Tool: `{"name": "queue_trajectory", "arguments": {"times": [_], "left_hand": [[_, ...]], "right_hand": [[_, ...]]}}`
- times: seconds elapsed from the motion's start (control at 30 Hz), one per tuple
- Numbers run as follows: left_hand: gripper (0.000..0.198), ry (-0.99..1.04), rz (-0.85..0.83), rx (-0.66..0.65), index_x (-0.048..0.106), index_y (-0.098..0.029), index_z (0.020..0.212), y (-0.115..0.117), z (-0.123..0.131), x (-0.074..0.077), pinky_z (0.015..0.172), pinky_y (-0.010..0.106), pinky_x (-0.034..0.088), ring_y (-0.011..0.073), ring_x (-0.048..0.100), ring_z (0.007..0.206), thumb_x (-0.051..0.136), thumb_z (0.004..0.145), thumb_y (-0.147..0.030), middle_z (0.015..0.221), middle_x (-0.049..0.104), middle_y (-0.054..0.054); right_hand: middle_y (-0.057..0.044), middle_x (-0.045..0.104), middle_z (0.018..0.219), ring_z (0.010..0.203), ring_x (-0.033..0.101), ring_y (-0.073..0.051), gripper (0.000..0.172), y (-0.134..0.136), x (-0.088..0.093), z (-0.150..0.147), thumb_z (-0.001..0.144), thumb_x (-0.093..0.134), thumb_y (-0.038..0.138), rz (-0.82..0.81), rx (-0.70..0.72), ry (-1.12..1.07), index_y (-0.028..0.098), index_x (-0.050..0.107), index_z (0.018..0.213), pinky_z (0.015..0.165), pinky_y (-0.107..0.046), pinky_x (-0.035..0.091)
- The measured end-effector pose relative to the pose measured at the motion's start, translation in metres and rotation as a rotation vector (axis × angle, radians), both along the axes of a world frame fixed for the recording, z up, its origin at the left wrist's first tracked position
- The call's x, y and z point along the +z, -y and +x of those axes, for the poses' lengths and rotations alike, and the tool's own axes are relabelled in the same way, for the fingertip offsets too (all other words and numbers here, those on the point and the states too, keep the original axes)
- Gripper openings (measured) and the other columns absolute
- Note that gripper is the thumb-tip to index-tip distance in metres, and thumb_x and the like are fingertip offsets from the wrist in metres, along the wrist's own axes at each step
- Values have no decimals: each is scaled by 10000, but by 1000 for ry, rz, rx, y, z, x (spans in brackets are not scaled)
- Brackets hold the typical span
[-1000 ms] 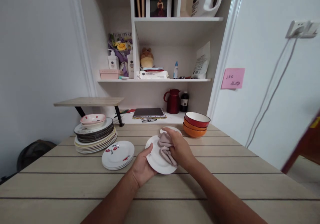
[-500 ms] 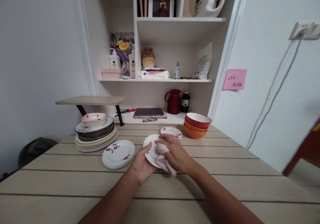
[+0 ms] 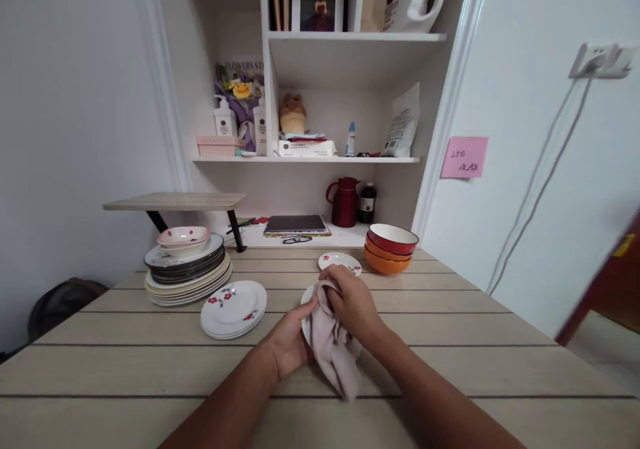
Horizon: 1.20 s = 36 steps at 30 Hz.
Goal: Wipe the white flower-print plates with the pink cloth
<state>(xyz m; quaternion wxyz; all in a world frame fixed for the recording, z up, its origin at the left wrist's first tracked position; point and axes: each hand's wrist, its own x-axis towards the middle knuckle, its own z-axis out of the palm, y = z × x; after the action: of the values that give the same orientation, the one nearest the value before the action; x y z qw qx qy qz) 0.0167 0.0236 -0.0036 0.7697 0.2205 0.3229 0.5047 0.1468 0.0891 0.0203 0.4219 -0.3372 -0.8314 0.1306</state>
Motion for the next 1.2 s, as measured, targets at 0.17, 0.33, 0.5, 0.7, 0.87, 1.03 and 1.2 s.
{"name": "queue_trajectory", "arguments": {"times": [0.17,0.33,0.5,0.7,0.87,1.03,1.2], "left_hand": [[225,-53,108,-42,691,-96,959,7,10,0,843,354,469,225,683,792,640,768,-201,879,736,118],[192,7,131,235,695,-97,824,-9,1,-3,776,322,479,207,672,714,611,654,-65,759,723,87],[167,51,132,320,689,-87,769,-18,-24,5,830,326,483,208,669,755,537,705,-114,727,715,91],[187,74,119,294,694,-77,852,-13,-25,11,841,333,490,217,674,797,549,742,-116,798,730,101],[210,72,130,273,689,-74,946,-11,-22,11,843,344,494,222,680,812,583,791,-167,865,738,113],[325,115,222,229,632,-120,1144,-5,-19,15,936,352,460,209,673,921,594,848,-247,1016,726,106],[401,140,232,149,584,-123,1217,-2,-14,14,971,409,441,242,651,1012,562,875,-331,1079,705,132]], "right_hand": [[-35,609,883,834,544,-186,236,-10,-1,6,718,471,72,-24,-30,21,214,613,843,788,-304,407],[-78,636,1091,1026,557,-213,302,8,10,9,854,522,262,-125,352,231,221,649,1125,905,-349,415],[-115,315,1515,1376,266,-332,861,25,14,12,723,703,490,-70,503,487,280,318,1464,1097,-509,213],[-59,542,1181,1072,528,-191,516,14,9,9,702,600,26,-108,451,276,292,663,1140,913,-327,441],[-33,577,1014,941,563,-174,399,2,6,10,700,610,46,-261,422,105,289,723,995,878,-335,449],[-31,631,973,928,570,-202,279,-13,1,12,748,594,169,-312,243,-107,248,705,992,874,-358,422],[-46,639,957,872,560,-198,281,-18,-1,13,716,544,108,-134,-11,-13,211,625,964,783,-304,400]]}}
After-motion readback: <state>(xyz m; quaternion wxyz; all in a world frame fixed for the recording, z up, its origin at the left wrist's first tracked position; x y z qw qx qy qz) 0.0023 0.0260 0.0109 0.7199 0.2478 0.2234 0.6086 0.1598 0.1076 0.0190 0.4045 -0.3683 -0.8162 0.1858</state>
